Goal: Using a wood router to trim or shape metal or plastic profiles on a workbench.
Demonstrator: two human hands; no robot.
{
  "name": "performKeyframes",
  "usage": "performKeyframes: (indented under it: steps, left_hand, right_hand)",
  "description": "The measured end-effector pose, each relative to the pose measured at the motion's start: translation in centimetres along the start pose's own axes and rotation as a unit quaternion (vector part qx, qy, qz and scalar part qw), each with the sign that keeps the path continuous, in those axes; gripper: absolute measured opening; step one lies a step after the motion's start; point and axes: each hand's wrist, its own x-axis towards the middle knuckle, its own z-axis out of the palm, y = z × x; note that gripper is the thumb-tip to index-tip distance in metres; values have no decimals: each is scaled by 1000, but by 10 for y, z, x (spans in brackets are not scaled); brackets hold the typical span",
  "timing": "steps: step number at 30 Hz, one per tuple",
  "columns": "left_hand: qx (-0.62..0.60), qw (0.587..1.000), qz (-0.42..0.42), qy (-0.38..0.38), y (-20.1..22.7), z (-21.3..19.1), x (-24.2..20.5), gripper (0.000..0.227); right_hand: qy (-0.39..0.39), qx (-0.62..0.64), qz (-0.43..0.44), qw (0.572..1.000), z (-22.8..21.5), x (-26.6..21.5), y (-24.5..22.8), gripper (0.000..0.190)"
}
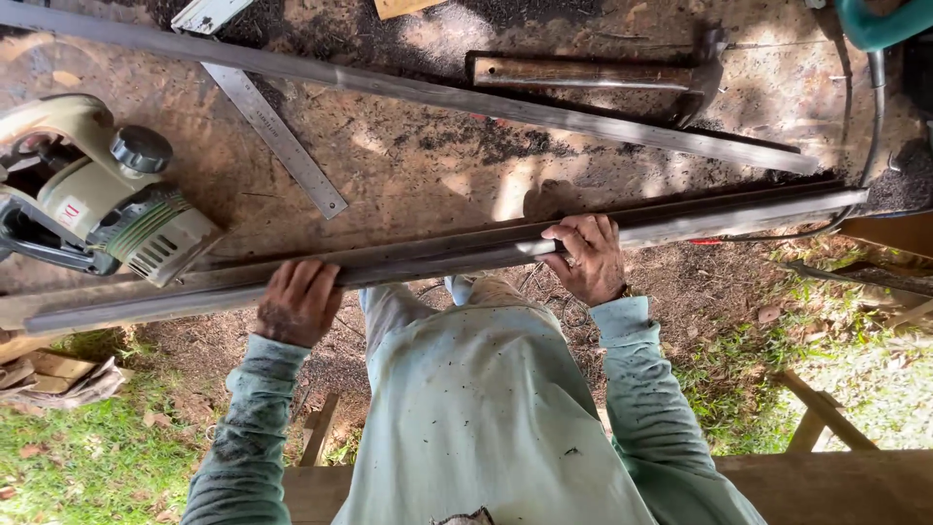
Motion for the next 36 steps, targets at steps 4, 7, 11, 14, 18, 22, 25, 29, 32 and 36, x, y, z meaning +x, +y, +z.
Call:
performKeyframes:
  steps: [4, 7, 11, 14, 18, 22, 25, 29, 32, 36]
  left_hand:
    - [-23, 996, 56, -61, 25, 22, 31, 33]
    - [-59, 993, 70, -76, 57, 39, 60, 37]
    - [-50, 992, 110, -45, 91, 73, 81, 40]
    - [-74, 987, 139, -39, 85, 77, 84, 39]
    - [-75, 985, 154, -14, 84, 81, 83, 40]
    - [-7, 985, 161, -68, 87, 87, 83, 41]
    - [17, 982, 170, -82, 82, 94, 78, 39]
    - [-64, 985, 121, -106, 85, 89, 83, 38]
    - [-142, 971, 59, -182, 95, 64, 89, 37]
    - [-195, 962, 59, -183, 105, 47, 85, 33]
  right_hand:
    - [4, 13, 15, 1000, 2, 0, -1, 44]
    - [17, 15, 12, 1000, 5, 0, 0, 45]
    - [19, 15, 11, 1000, 10, -7, 7, 45]
    - [24, 20, 11, 999, 9, -4, 6, 45]
    - [28, 28, 18, 999, 10, -4, 6, 45]
    - [22, 18, 17, 999, 12, -8, 9, 45]
    - [30, 5, 4, 1000, 9, -5, 7, 47]
    - [134, -63, -7, 989, -17, 11, -22, 52]
    - [260, -79, 44, 961, -8, -16, -21, 45]
    - [336, 81, 171, 923, -11, -49, -48, 33]
